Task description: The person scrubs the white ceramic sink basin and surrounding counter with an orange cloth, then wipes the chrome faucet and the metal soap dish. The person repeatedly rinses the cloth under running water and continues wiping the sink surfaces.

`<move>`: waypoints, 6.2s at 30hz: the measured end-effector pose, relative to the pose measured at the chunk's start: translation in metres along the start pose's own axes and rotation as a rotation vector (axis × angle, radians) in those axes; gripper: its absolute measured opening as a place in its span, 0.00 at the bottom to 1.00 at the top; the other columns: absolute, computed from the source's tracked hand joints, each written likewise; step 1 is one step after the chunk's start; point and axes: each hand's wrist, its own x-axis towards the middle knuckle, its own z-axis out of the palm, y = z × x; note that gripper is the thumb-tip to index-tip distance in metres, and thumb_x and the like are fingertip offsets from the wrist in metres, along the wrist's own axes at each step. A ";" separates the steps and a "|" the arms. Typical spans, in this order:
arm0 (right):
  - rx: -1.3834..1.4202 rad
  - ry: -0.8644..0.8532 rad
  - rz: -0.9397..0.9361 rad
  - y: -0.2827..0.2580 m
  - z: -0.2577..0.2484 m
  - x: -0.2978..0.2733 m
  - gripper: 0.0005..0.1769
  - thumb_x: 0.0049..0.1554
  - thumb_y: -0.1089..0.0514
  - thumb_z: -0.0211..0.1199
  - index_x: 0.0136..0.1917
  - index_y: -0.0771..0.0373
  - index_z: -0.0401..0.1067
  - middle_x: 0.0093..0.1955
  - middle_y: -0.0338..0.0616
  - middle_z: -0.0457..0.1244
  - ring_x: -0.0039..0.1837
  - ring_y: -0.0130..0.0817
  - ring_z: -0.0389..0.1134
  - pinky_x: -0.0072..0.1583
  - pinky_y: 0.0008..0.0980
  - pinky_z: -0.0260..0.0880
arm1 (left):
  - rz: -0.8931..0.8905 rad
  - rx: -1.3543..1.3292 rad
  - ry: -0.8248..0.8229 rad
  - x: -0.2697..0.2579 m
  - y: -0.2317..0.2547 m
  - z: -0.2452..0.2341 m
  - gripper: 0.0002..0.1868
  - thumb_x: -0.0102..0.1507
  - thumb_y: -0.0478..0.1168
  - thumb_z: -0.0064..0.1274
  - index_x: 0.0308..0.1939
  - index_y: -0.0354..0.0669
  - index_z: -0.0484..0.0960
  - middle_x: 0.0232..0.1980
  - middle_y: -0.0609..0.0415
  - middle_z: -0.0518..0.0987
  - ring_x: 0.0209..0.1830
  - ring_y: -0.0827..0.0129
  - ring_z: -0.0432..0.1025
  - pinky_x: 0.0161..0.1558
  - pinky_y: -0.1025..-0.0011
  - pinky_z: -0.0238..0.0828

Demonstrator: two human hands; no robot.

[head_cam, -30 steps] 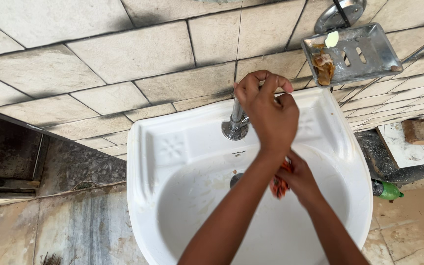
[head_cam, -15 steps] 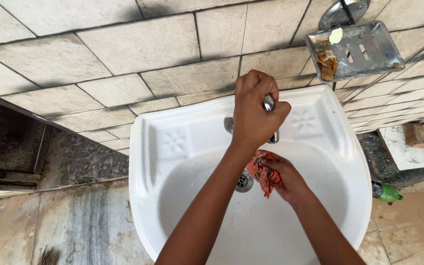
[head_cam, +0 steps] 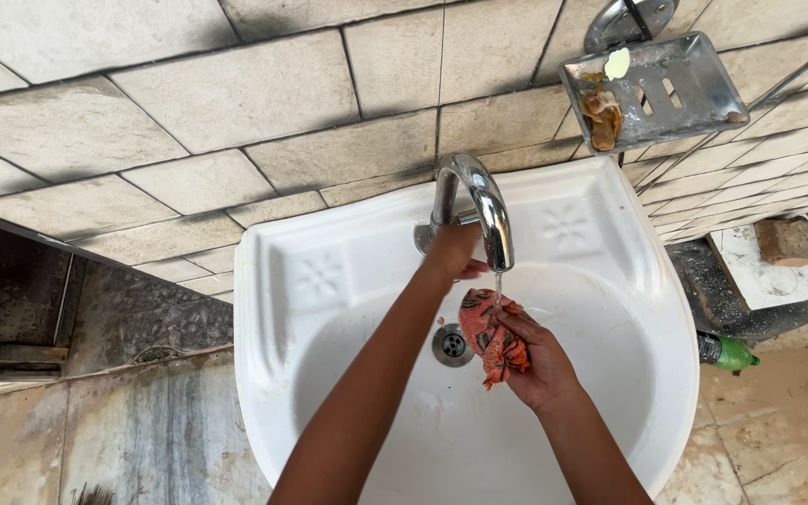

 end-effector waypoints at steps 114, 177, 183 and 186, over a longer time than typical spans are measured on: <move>-1.214 0.363 -1.484 -0.074 0.020 0.103 0.31 0.48 0.77 0.56 0.62 0.60 0.75 0.59 0.52 0.64 0.62 0.53 0.67 0.63 0.43 0.70 | 0.979 0.992 0.483 -0.031 -0.050 0.049 0.24 0.58 0.29 0.50 0.59 0.26 0.77 0.60 0.33 0.77 0.65 0.42 0.69 0.72 0.51 0.58; -2.262 0.068 -1.285 -0.208 -0.085 0.010 0.31 0.46 0.72 0.62 0.57 0.42 0.79 0.65 0.34 0.67 0.66 0.41 0.66 0.60 0.41 0.73 | 0.712 1.496 0.337 -0.024 0.009 0.100 0.49 0.55 0.48 0.66 0.75 0.39 0.61 0.79 0.31 0.53 0.75 0.25 0.51 0.70 0.33 0.47; -1.869 0.147 -1.171 -0.240 -0.112 0.093 0.18 0.50 0.70 0.62 0.52 0.56 0.79 0.53 0.46 0.70 0.50 0.42 0.71 0.52 0.41 0.75 | 0.713 1.693 0.328 -0.019 0.010 0.122 0.51 0.56 0.51 0.65 0.76 0.29 0.59 0.80 0.31 0.52 0.76 0.28 0.50 0.72 0.39 0.47; -1.821 0.289 -0.934 -0.256 -0.099 0.137 0.06 0.56 0.67 0.65 0.47 0.61 0.79 0.43 0.49 0.72 0.41 0.42 0.72 0.47 0.41 0.74 | 0.764 1.705 0.349 -0.014 0.009 0.131 0.50 0.56 0.52 0.64 0.75 0.32 0.59 0.78 0.28 0.54 0.77 0.31 0.50 0.73 0.41 0.47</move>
